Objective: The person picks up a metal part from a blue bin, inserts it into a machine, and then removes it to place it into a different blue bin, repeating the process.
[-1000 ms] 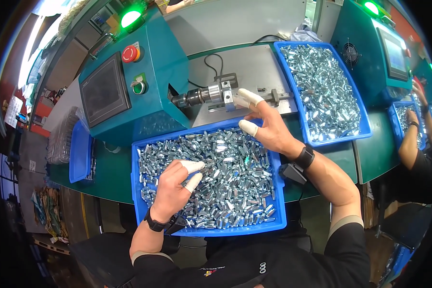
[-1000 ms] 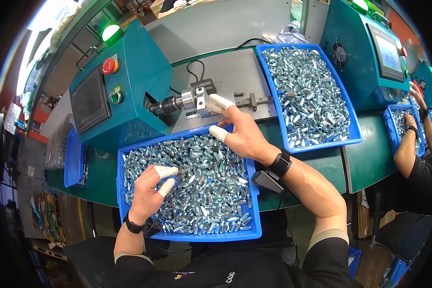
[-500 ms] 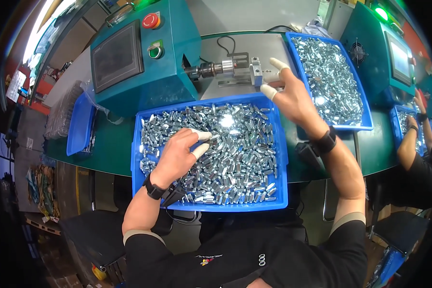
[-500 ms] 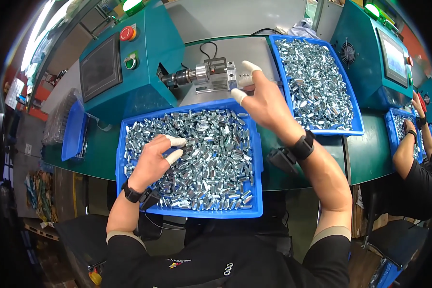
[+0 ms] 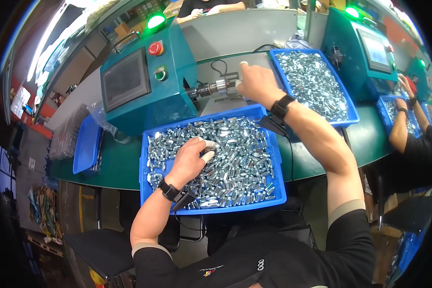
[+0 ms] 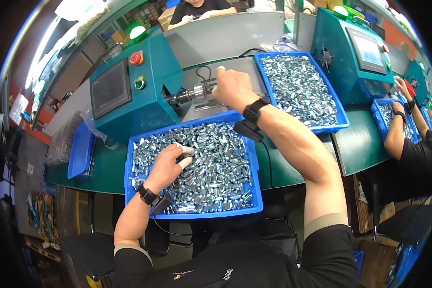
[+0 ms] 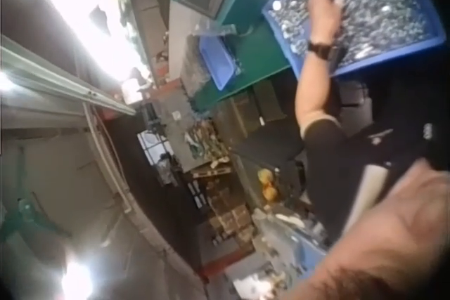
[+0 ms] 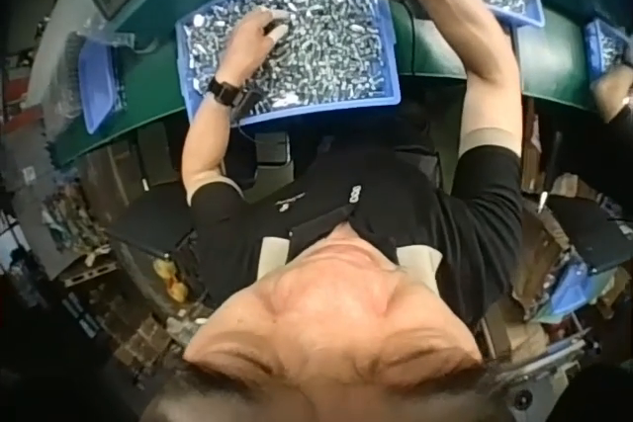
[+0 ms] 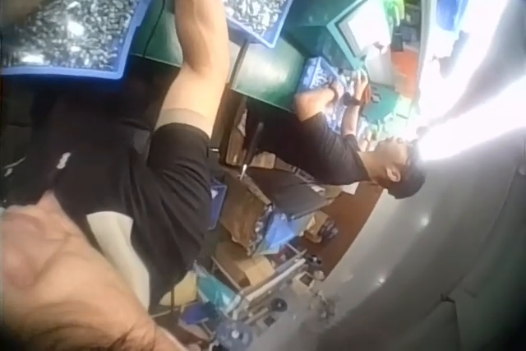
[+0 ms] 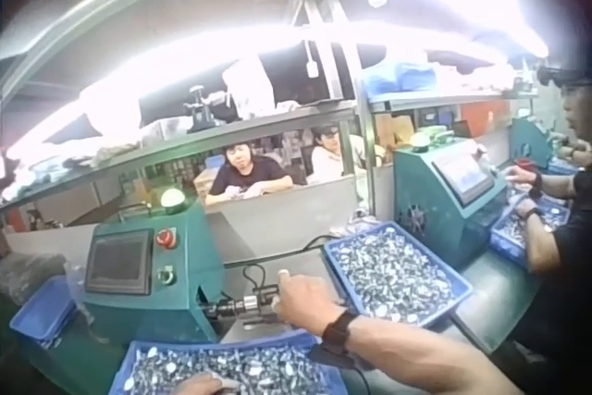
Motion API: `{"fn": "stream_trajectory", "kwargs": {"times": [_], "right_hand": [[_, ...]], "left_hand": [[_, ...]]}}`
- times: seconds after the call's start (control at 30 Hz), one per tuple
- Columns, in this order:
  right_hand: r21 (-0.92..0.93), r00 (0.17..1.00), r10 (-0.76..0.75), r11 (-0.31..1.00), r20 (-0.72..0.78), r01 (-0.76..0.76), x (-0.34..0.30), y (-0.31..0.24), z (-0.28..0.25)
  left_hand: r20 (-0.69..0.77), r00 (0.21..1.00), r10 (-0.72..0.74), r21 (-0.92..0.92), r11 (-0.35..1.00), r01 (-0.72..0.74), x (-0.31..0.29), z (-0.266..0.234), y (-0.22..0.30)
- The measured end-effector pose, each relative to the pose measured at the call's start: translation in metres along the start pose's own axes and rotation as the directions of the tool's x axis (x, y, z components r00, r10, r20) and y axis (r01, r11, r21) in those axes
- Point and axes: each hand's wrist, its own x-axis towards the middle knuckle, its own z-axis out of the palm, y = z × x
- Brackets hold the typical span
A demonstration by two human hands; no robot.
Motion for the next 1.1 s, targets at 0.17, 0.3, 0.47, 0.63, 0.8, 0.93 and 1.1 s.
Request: {"fn": "stream_trajectory", "kwargs": {"times": [0.17,0.3,0.47,0.63,0.8,0.93,1.1], "right_hand": [[0.002,0.999,-0.021,1.000,-0.029,0.022,-0.002,-0.009,-0.012],[0.012,0.997,0.040,0.999,-0.064,-0.039,-0.017,0.007,-0.025],[-0.079,0.958,0.286,0.955,-0.034,-0.288,-0.065,0.093,-0.059],[-0.107,0.945,0.174,0.972,-0.276,-0.211,-0.108,0.151,-0.045],[0.320,0.864,-0.096,0.904,-0.494,0.284,-0.129,0.076,-0.007],[0.584,0.910,-0.159,0.721,-0.382,0.372,-0.147,0.029,0.010],[0.621,0.918,-0.166,0.691,-0.360,0.369,-0.155,0.033,0.019]], "left_hand": [[0.002,0.995,-0.103,0.013,0.995,0.103,0.002,0.005,0.000],[-0.030,0.996,-0.085,0.011,0.996,0.086,0.004,0.008,-0.008],[-0.114,0.993,-0.038,0.004,0.999,0.038,0.000,0.005,0.002],[-0.152,0.987,0.041,-0.052,0.997,-0.050,0.027,-0.010,0.027],[-0.208,0.944,0.257,0.152,0.962,-0.228,0.103,-0.018,0.044],[-0.262,0.921,0.289,0.158,0.954,-0.255,0.165,-0.011,0.044],[-0.188,0.938,0.291,0.269,0.934,-0.235,0.200,0.000,0.043]]}}
